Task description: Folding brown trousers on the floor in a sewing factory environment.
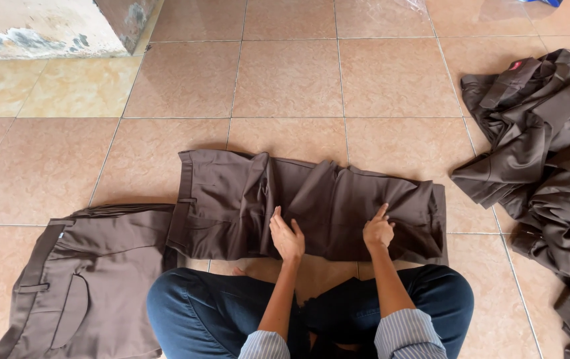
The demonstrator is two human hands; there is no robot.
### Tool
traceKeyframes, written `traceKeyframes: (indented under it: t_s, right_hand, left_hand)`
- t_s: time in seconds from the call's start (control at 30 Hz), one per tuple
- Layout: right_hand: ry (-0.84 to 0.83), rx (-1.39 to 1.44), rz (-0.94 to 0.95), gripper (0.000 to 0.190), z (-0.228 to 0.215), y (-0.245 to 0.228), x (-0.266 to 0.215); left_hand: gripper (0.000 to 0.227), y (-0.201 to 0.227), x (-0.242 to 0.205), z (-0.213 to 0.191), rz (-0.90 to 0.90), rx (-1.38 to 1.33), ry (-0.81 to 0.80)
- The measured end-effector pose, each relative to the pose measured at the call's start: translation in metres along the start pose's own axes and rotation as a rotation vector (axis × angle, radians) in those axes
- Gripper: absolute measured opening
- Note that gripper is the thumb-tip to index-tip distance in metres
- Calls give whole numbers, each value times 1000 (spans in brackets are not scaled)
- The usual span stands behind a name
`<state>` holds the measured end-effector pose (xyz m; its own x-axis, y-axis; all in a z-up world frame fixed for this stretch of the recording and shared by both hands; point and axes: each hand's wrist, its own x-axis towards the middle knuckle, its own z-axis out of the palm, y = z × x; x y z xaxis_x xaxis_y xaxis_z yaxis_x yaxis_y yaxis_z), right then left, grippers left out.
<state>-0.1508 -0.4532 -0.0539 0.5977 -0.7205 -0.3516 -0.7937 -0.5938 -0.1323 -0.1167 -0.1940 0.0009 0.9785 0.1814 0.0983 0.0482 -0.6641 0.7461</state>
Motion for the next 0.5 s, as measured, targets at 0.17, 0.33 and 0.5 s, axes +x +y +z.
traceKeyframes:
  t_s: [0.17,0.33,0.5]
  right_hand:
    - [65,-72,-79,76,-28,-20,-41]
    - [45,162,-143,69,-15,-6,-7]
    - [-91,457,-305,61,-35,2,-4]
  left_hand:
    - [46,29,-18,3,567,113,-52]
    - [98,24,-31,17,465,375,-524]
    - [80,-16,-33,54,426,507,-544]
